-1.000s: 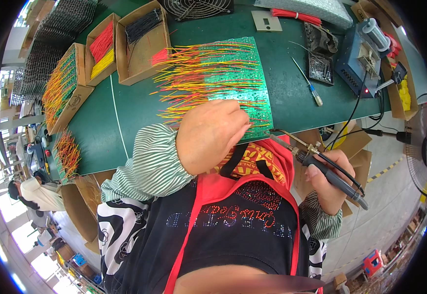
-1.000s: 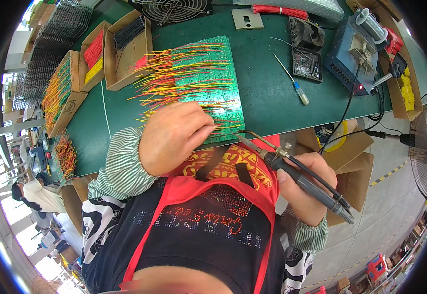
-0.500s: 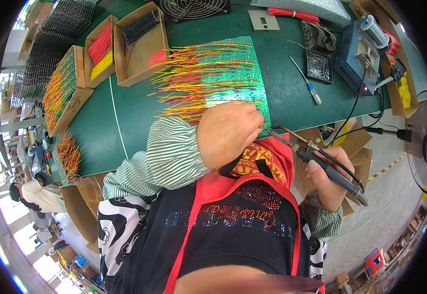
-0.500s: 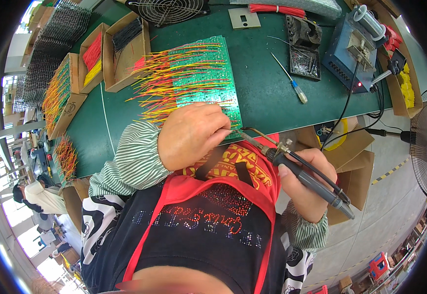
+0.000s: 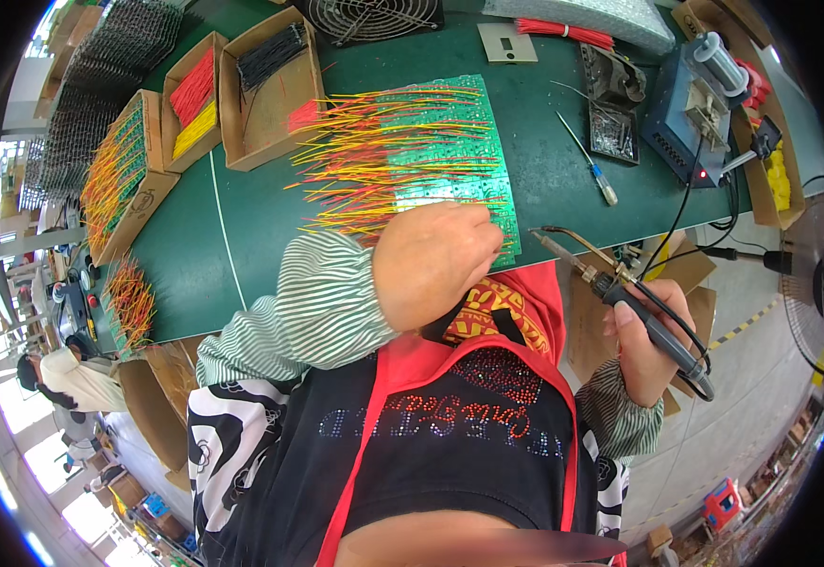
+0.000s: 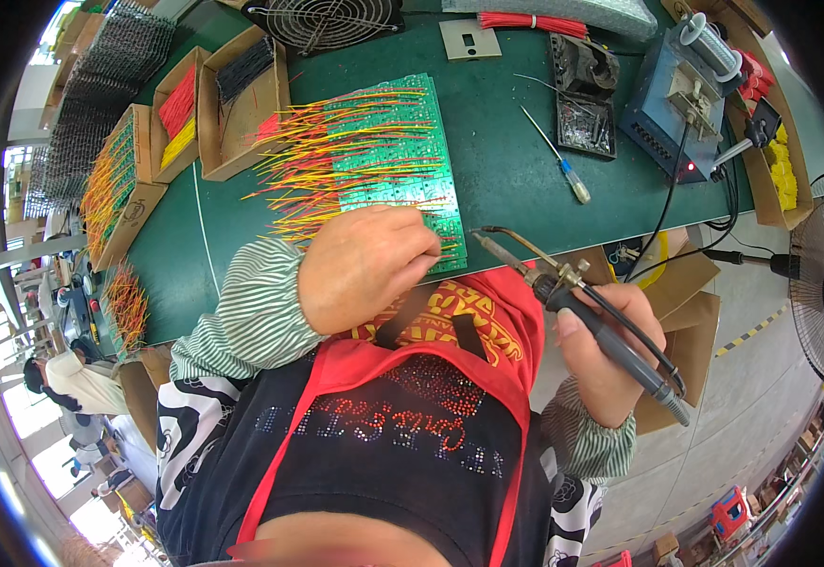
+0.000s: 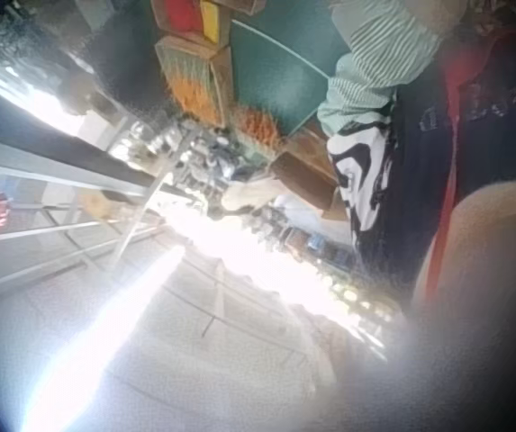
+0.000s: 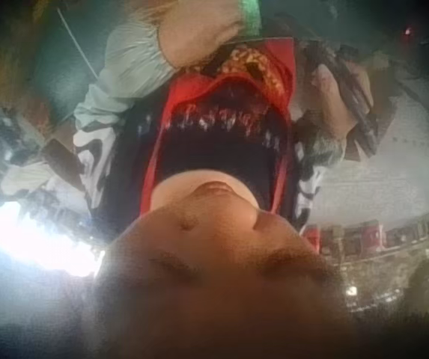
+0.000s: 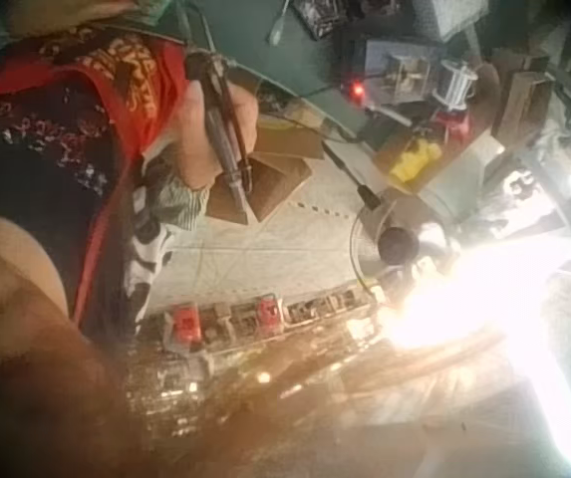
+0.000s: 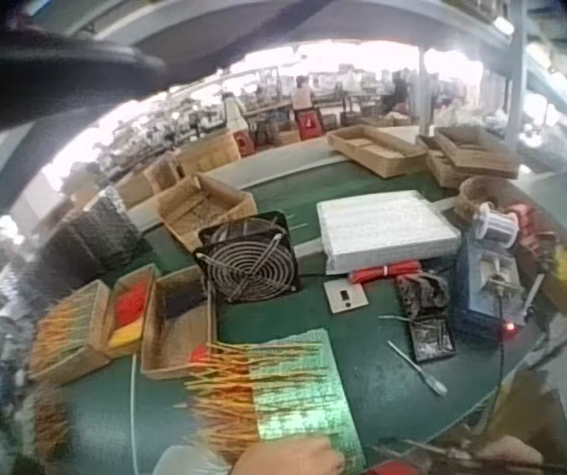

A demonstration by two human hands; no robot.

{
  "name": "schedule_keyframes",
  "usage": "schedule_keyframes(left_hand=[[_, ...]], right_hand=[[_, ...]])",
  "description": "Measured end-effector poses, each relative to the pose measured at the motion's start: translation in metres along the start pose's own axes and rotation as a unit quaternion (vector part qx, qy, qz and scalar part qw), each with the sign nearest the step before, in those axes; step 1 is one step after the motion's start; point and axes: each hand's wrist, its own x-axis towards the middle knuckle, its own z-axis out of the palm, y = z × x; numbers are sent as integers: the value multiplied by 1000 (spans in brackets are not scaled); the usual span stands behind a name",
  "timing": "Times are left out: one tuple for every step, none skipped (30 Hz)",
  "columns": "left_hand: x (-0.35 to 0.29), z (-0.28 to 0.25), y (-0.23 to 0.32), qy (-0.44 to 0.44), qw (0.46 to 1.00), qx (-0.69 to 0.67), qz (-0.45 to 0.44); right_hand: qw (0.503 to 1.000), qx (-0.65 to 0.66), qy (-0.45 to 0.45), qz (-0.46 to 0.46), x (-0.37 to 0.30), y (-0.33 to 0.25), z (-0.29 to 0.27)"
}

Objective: The person solders multiple wires onto a green circuit board at a workstation using a soldering iron and pliers.

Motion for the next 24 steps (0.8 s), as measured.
schedule_keyframes(left_hand=[[-3,-6,-4,2,1000,1,-2],[-6,-17,-9,-36,999,23,-8],[-8,-30,-15,-74,996,46,-14],[-9,-42,-26,-70,996,45,-15],[-4,-56,-41,-77,995,54,-22],[6,-65,-54,-82,994,62,-29],[13,-76,-62,-40,996,66,-54],[19,-84,-71,5,994,72,-82],[26,-89,-81,34,989,114,-87],[28,-89,-96,45,986,125,-104],[30,-81,-115,46,986,142,-78],[36,-74,-127,46,986,154,-46],[40,-73,-129,1,992,110,-61],[43,-73,-132,-42,994,64,-78],[46,-73,-134,-30,996,43,-66],[47,-72,-137,-18,998,26,-58],[43,-72,-138,6,999,4,-48],[37,-74,-139,32,999,-16,-37],[36,-78,-134,27,998,-43,-48],[30,-85,-128,26,995,-70,-63],[22,-94,-124,27,988,-135,-73],[15,-104,-115,21,981,-175,-78],[4,-108,-113,15,963,-257,-86],[-7,-111,-113,11,937,-337,-92]], right_hand=[[1000,7,6,-5,3,1,2],[1000,7,4,-7,5,1,3],[1000,18,13,-14,8,1,4],[999,26,24,-23,11,2,7],[999,26,23,-24,14,4,8],[999,28,36,-24,17,6,8],[998,34,38,-28,19,3,9],[998,38,24,-34,23,4,11],[998,40,26,-37,26,5,13],[998,42,20,-41,29,6,16],[998,36,15,-40,33,8,17],[998,37,4,-49,33,5,19],[998,29,27,-49,35,3,21],[997,21,49,-50,36,3,24],[997,13,49,-56,36,2,22],[997,7,45,-62,38,6,19],[997,16,19,-74,39,5,20],[997,0,42,-72,41,5,21],[995,-18,77,-66,41,7,20],[995,-14,57,-76,42,6,21],[995,-22,68,-68,44,3,22],[994,-29,85,-58,44,0,22],[995,-25,68,-66,45,-2,23],[994,-25,62,-84,46,-3,26]])
